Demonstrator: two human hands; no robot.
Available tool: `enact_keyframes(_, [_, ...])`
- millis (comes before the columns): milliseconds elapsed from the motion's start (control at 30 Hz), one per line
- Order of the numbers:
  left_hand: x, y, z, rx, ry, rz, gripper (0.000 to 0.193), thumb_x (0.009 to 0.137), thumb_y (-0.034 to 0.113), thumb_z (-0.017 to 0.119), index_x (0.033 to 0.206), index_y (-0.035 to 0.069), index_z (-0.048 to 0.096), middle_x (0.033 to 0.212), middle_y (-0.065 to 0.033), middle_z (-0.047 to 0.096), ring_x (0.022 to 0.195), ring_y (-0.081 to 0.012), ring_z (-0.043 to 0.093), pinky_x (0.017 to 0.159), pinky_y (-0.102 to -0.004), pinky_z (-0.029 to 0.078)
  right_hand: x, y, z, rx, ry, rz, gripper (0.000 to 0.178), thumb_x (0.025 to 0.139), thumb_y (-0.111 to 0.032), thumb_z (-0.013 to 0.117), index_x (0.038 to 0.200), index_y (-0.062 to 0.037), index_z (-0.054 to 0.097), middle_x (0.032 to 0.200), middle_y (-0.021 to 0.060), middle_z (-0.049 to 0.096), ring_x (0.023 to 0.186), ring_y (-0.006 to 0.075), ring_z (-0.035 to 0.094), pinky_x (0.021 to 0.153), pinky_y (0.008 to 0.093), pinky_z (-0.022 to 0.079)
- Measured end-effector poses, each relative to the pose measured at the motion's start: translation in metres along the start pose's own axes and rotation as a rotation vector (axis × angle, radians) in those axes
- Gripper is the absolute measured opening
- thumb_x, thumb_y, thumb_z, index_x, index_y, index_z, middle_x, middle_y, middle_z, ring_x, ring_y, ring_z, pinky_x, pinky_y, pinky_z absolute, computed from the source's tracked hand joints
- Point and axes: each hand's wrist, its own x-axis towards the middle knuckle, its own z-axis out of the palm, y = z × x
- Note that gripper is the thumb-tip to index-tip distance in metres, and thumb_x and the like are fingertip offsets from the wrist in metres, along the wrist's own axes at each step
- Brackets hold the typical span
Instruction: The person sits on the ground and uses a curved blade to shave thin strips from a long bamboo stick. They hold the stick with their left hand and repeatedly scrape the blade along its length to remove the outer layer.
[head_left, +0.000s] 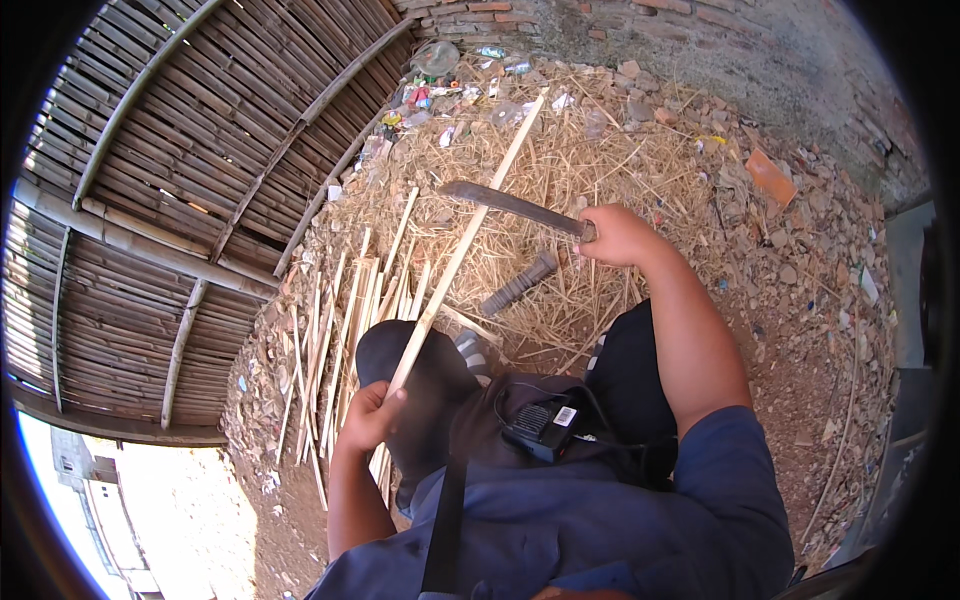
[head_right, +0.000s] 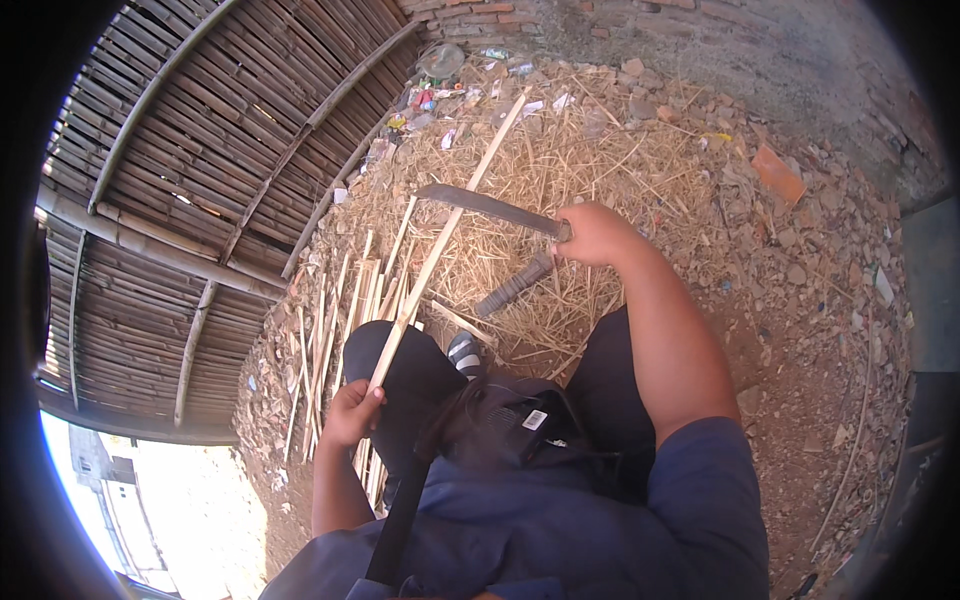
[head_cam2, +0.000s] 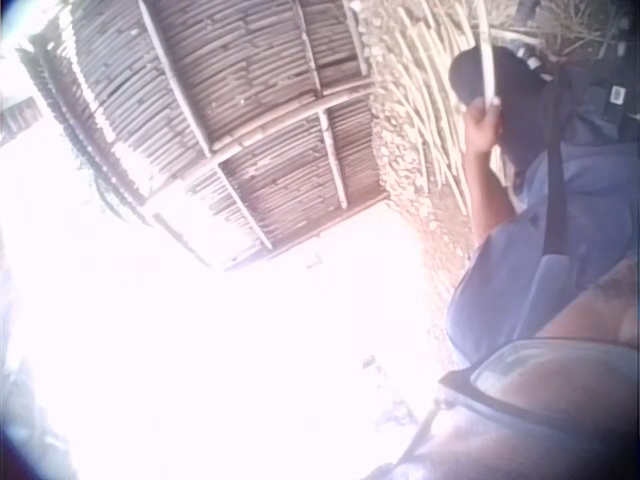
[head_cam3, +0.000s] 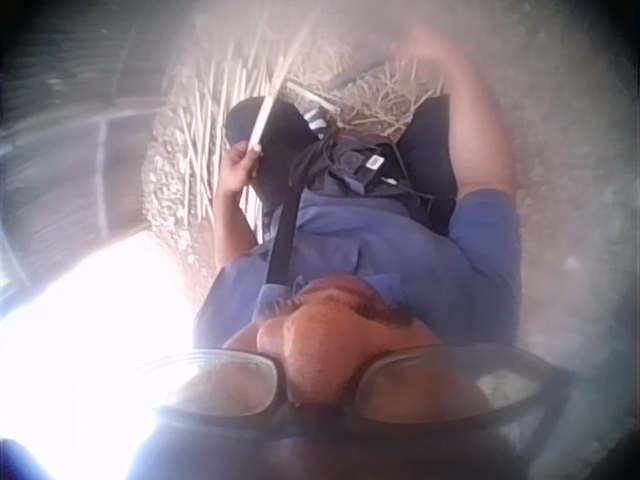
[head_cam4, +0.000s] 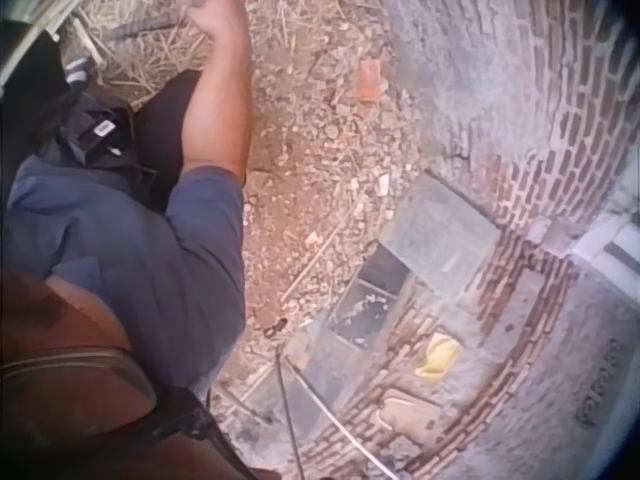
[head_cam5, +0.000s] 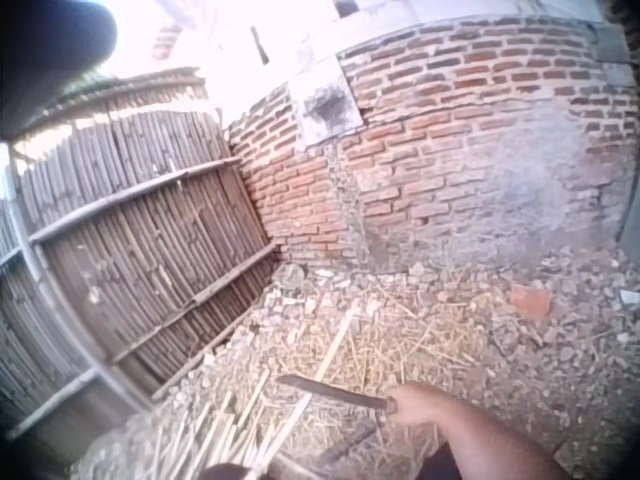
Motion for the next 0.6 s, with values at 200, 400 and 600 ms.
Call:
enact_keyframes(200, [0.0,0.004,0.004,0.071,0.01,0.003,0.028,0.098,0.029,0.065,0.08,0.008,0.06,0.062,0.0031,0.056,0.05,-0.0044,0.049,0.047,-0.0218,0.038,-0.005,-0.015,0.013,-0.147,-0.014,-0.079,0.034,0.08,-0.027,0.077,0.108,-0.0083,0.069,0.096,0.0149,0.07,0.094,0.0334,0.068,0.08,0.0458,0.053])
enact_keyframes(400, [-0.001,0.004,0.003,0.068,0.009,-0.008,0.028,0.097,0.03,0.066,0.08,0.007,0.061,0.061,0.0029,0.056,0.051,-0.0044,0.049,0.047,-0.0217,0.038,-0.002,-0.017,0.014,-0.088,-0.139,-0.105,0.036,0.079,-0.028,0.078,0.108,-0.009,0.07,0.096,0.0143,0.07,0.093,0.032,0.069,0.081,0.0447,0.053])
enact_keyframes(600, [-0.001,0.008,0.003,0.096,0.01,-0.033,0.03,0.097,0.033,0.067,0.082,0.007,0.062,0.062,0.0026,0.057,0.051,-0.0051,0.05,0.047,-0.0221,0.038,0.008,0.008,0.006,-0.009,0.02,0.019,0.04,0.077,-0.029,0.079,0.108,-0.0052,0.069,0.096,0.019,0.069,0.092,0.0355,0.068,0.08,0.0447,0.052])
